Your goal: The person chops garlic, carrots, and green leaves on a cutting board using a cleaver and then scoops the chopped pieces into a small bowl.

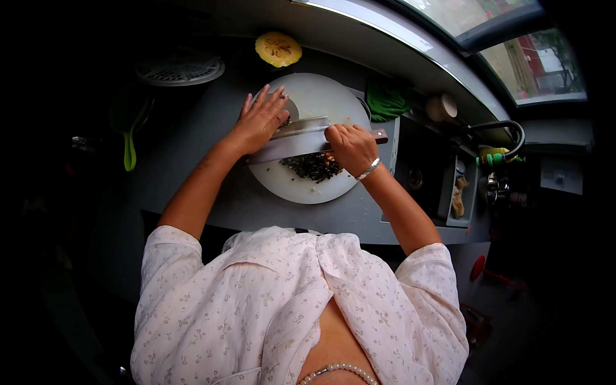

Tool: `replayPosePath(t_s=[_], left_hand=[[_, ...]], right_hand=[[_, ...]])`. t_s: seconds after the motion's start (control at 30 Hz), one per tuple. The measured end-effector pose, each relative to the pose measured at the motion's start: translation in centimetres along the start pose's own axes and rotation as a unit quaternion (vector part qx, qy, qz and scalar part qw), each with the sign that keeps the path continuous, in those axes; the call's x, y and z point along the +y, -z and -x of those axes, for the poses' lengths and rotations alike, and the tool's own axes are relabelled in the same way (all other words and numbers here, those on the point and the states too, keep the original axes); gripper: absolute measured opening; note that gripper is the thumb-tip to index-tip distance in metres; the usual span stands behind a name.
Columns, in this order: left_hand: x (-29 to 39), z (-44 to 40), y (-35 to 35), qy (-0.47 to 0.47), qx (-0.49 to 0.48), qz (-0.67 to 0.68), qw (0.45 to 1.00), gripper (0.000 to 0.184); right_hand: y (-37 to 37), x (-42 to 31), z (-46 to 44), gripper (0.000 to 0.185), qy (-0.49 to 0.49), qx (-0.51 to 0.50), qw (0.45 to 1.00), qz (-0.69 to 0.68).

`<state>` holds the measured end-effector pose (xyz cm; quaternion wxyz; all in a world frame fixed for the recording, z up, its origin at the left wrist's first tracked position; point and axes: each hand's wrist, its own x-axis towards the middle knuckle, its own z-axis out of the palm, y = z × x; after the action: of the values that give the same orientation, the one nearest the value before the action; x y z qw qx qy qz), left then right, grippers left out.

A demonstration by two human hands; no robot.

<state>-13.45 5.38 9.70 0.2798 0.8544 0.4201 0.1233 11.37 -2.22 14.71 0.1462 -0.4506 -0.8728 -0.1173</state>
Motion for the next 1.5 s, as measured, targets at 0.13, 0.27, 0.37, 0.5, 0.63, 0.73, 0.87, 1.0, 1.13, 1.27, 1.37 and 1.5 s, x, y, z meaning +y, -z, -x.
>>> replayPosePath(t_s=[0.13, 0.27, 0.37, 0.5, 0.63, 0.73, 0.87, 1.0, 1.13, 1.27, 1.37, 1.5], left_hand=[[0.2, 0.8, 1.9, -0.031, 0.031, 0.089, 0.995, 0.057], [2.5, 2.0, 3.4, -0.057, -0.005, 0.071, 0.996, 0.058], [4.5, 1.5, 2.0, -0.104, -0.057, 0.018, 0.993, 0.06], [5.6, 0.7, 0.4, -0.102, -0.105, -0.045, 0.988, 0.063], [4.5, 0.7, 0.1, -0.068, -0.112, -0.092, 0.987, 0.064], [2.6, 0.8, 0.1, -0.055, -0.114, -0.115, 0.985, 0.063], [0.6, 1.1, 0.0, -0.042, -0.099, -0.124, 0.986, 0.063], [-0.7, 1.0, -0.4, -0.014, -0.084, -0.131, 0.988, 0.063], [-2.0, 0.8, -1.2, -0.002, 0.037, -0.026, 0.999, 0.057], [-2.4, -0.1, -1.4, -0.028, 0.142, 0.045, 0.988, 0.041], [-1.5, -0.8, -2.4, -0.038, 0.226, 0.107, 0.968, 0.022], [1.1, -0.7, -1.9, 0.027, 0.186, 0.043, 0.981, 0.012]], right_hand=[[1.1, 0.3, 1.0, 0.015, -0.038, 0.02, 0.999, -0.013], [1.4, 0.8, 2.1, 0.017, -0.073, 0.021, 0.997, 0.001], [1.3, 0.8, 2.3, 0.016, -0.073, 0.025, 0.997, 0.004], [2.0, 0.2, 1.7, 0.016, -0.066, 0.031, 0.997, -0.004], [2.2, 0.1, 2.1, 0.016, -0.069, 0.023, 0.997, 0.028], [2.4, 0.2, 2.6, 0.016, -0.069, 0.026, 0.997, 0.035], [2.4, 0.6, 3.2, 0.017, -0.076, 0.035, 0.996, 0.031], [2.7, 1.0, 4.2, 0.023, -0.099, 0.026, 0.995, 0.015], [3.5, 1.3, 5.3, 0.021, -0.118, 0.038, 0.992, 0.015], [3.6, 1.7, 8.3, 0.033, -0.232, 0.01, 0.973, 0.008], [3.2, 2.1, 9.9, 0.033, -0.301, -0.022, 0.953, -0.012], [2.0, 2.3, 11.2, 0.031, -0.337, -0.014, 0.941, -0.02]])
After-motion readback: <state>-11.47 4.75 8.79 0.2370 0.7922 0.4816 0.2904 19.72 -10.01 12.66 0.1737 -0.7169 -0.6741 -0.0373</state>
